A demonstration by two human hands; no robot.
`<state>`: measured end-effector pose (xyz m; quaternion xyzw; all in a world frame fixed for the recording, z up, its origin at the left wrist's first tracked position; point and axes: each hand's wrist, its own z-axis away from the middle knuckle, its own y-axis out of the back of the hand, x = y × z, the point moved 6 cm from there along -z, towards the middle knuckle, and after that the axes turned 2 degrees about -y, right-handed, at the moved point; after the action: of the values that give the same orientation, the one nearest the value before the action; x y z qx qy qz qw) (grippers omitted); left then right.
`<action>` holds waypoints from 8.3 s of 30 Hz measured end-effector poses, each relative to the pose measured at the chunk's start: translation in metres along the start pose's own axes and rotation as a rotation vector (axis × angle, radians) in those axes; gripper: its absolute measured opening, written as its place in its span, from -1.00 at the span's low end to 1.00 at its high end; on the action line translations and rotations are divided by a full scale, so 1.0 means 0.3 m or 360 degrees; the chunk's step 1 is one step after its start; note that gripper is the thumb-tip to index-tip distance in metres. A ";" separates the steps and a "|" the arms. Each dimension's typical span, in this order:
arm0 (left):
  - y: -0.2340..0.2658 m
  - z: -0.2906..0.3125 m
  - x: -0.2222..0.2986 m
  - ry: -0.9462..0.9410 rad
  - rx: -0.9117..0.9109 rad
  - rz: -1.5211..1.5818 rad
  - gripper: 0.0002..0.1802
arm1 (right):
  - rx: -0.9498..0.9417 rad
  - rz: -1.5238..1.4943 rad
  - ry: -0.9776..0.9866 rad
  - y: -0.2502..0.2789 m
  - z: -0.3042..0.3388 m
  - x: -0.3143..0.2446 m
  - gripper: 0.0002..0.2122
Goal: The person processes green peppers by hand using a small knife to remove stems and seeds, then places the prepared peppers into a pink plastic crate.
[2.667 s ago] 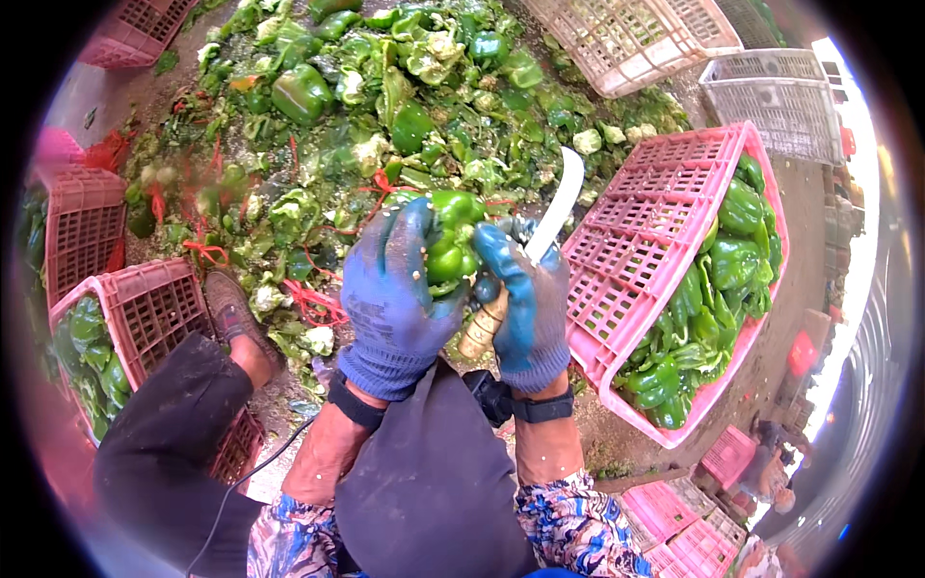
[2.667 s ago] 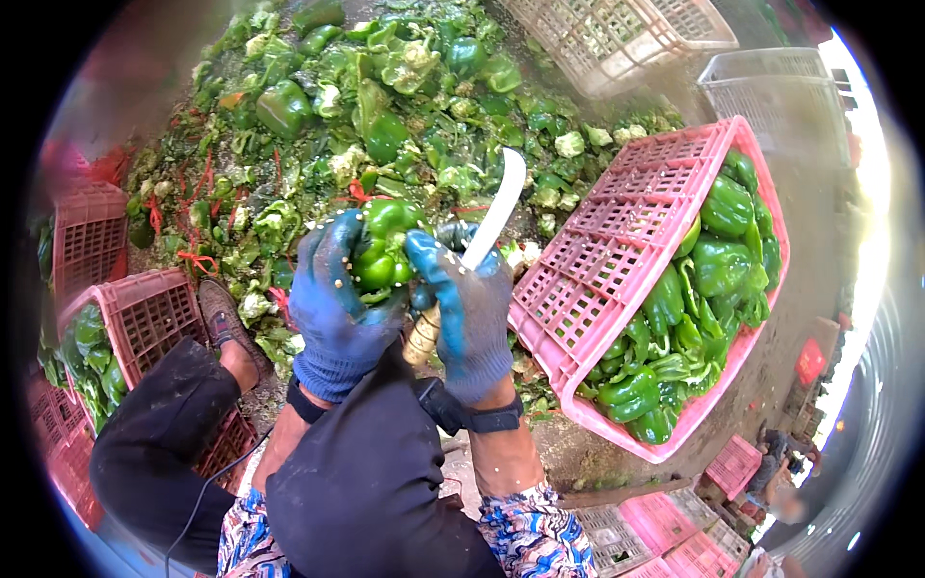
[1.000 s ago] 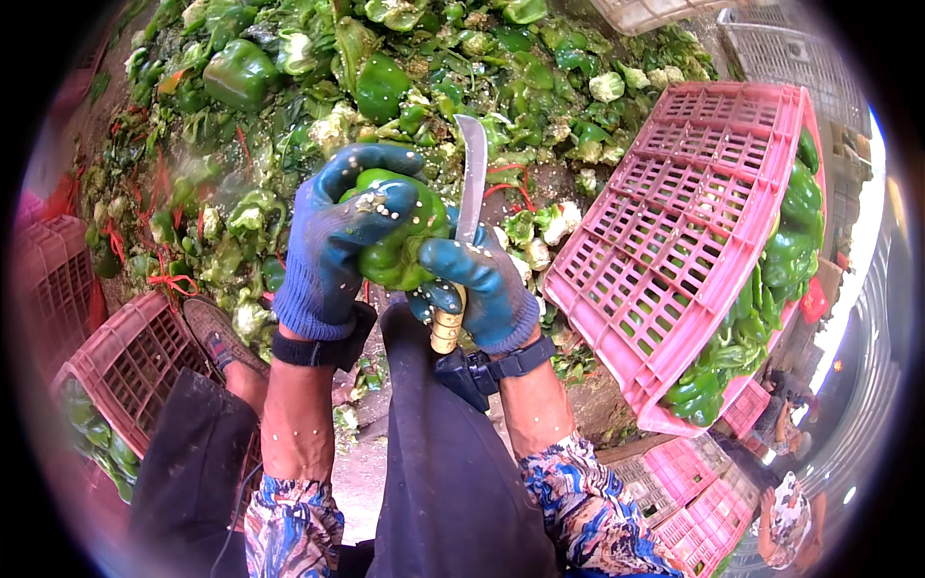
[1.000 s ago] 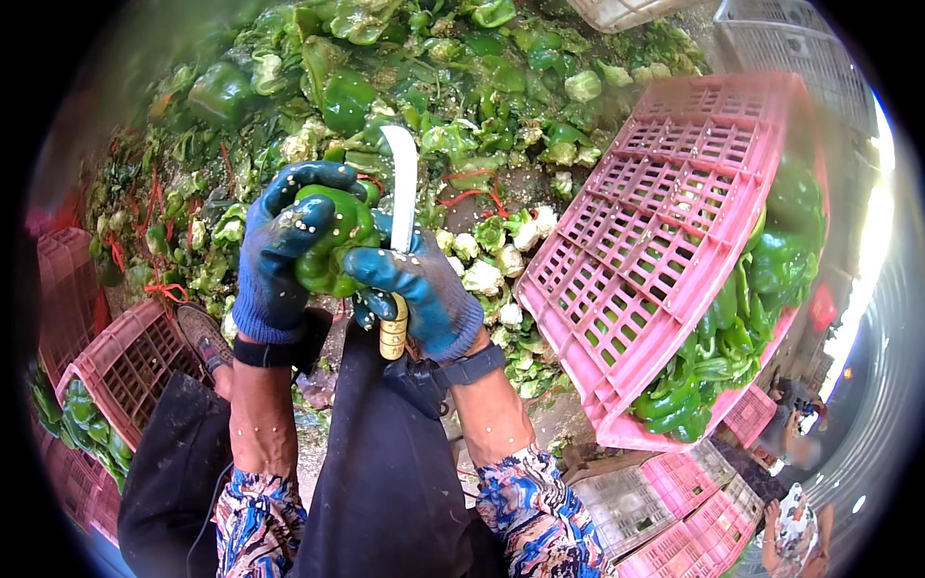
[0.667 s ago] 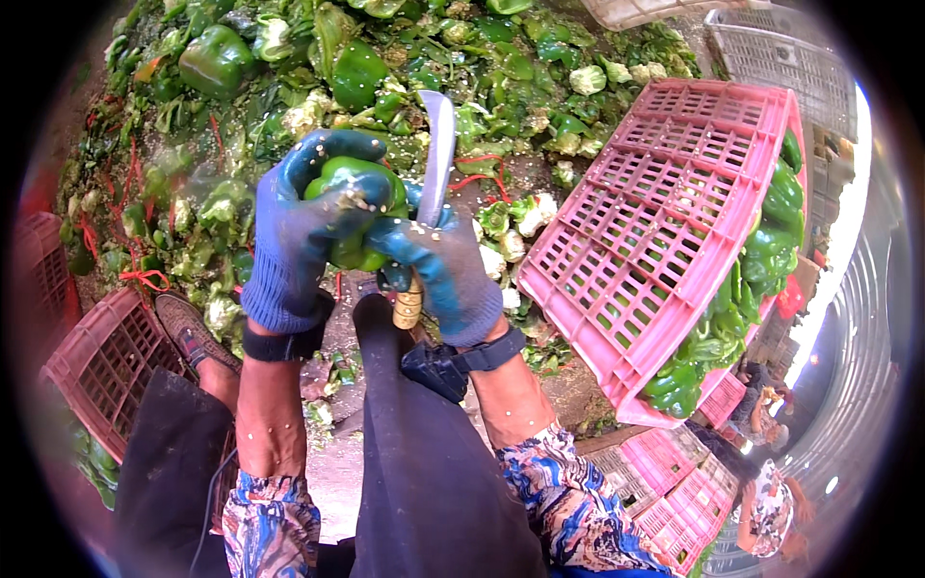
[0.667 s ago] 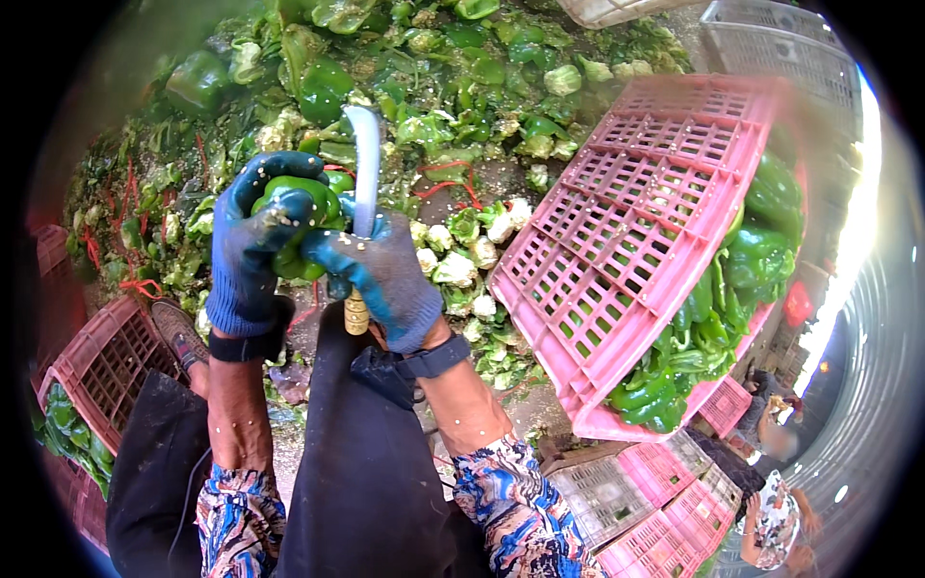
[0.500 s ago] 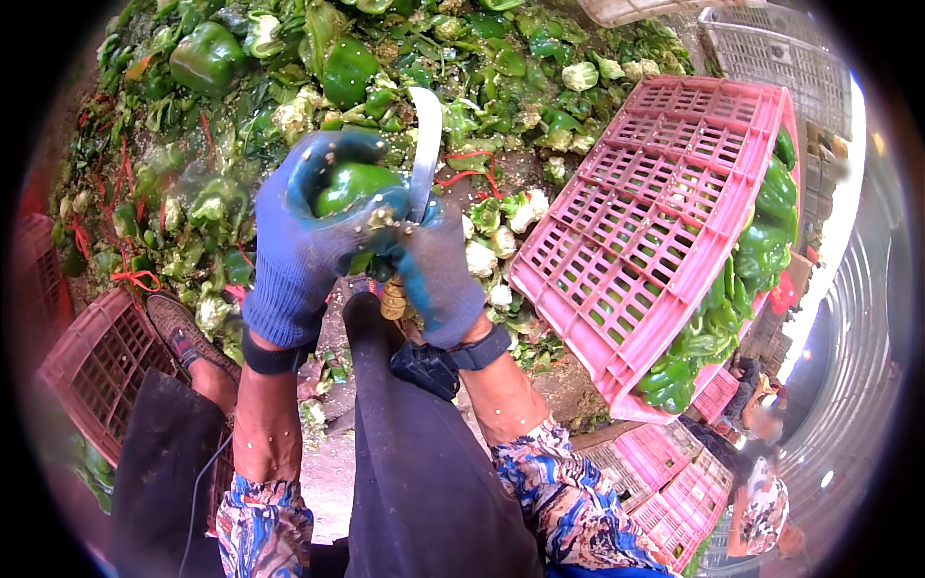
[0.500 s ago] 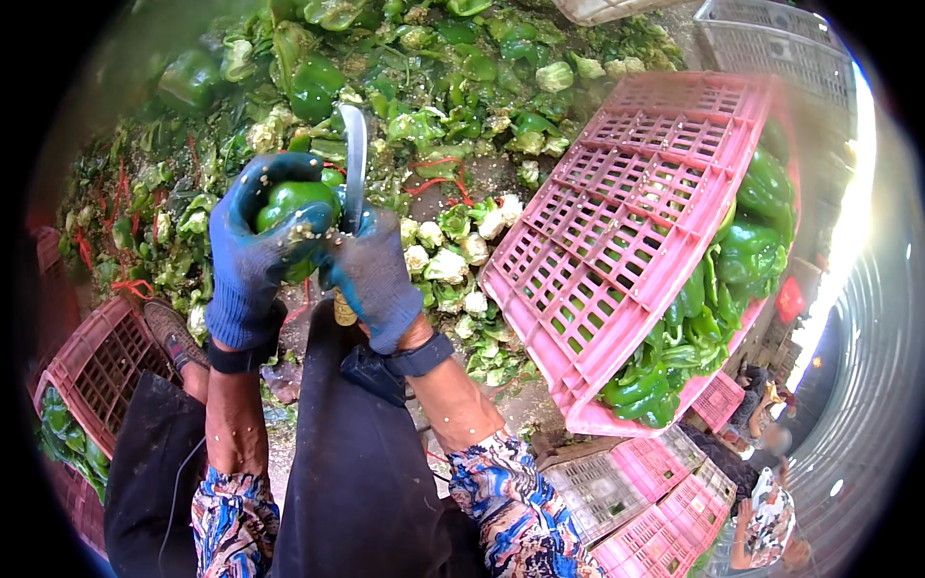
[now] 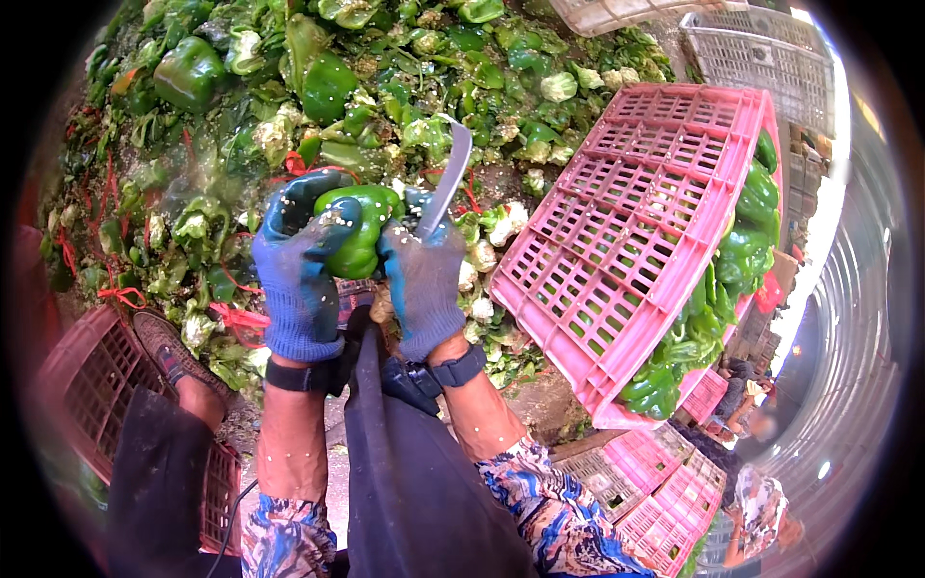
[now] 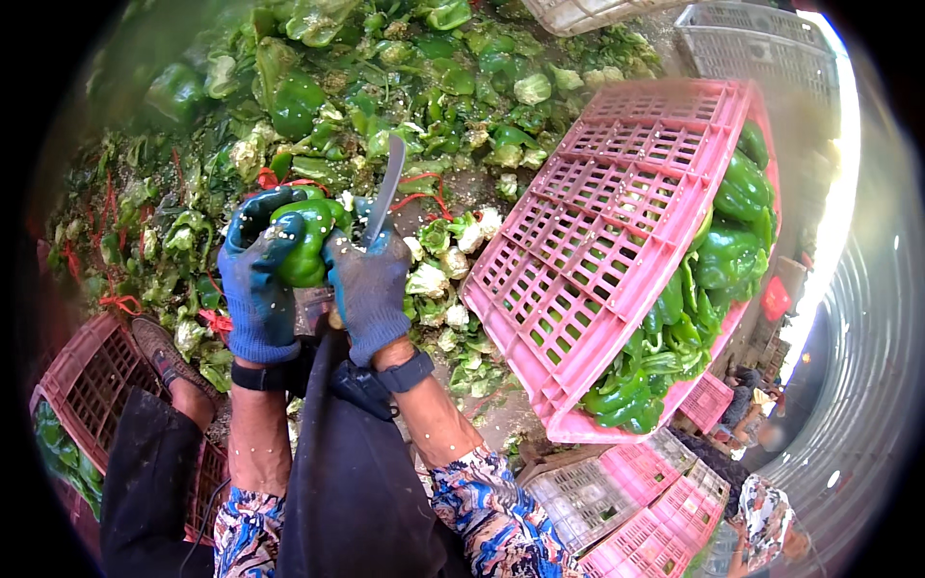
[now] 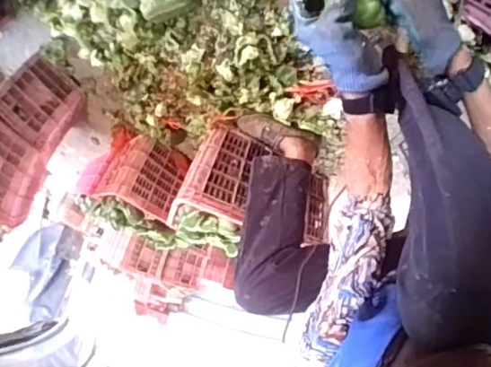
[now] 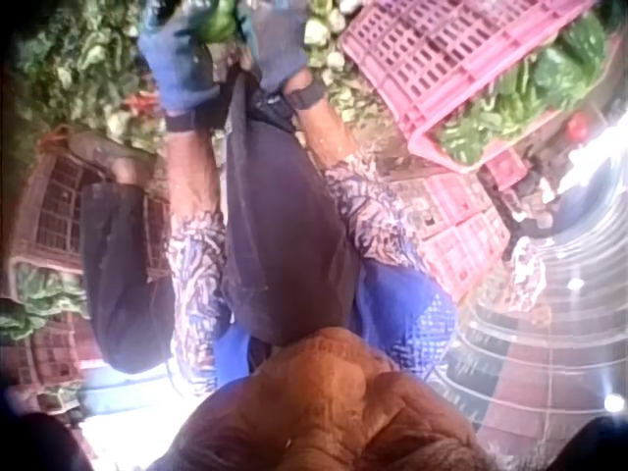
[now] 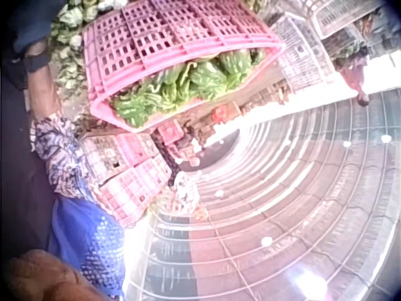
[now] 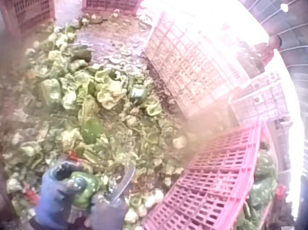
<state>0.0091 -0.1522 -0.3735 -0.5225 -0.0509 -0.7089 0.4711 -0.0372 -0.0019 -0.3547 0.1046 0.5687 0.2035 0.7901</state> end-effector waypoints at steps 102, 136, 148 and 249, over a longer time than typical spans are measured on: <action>-0.780 0.022 0.553 -0.0987 -0.1065 -0.1791 -0.38 | 0.1015 0.0523 -0.0511 1.722 0.478 0.137 -0.72; -0.065 -0.455 0.065 -0.1126 -0.1021 -0.3246 -0.78 | -0.0537 -0.0476 -0.0601 0.037 -0.191 0.122 -0.68; 0.116 -0.081 0.146 0.0212 0.0015 -0.0030 -0.66 | -0.0858 -0.0253 -0.0094 -0.093 -0.087 -0.123 -0.55; 0.119 -0.055 0.125 -0.0036 0.0186 -0.0340 -0.51 | -0.0323 -0.0207 0.0605 -0.013 -0.089 -0.105 -0.76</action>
<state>0.0230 -0.2041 -0.3662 -0.4936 -0.1528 -0.7450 0.4219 -0.0701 -0.0211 -0.3381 -0.0525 0.6895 0.2245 0.6866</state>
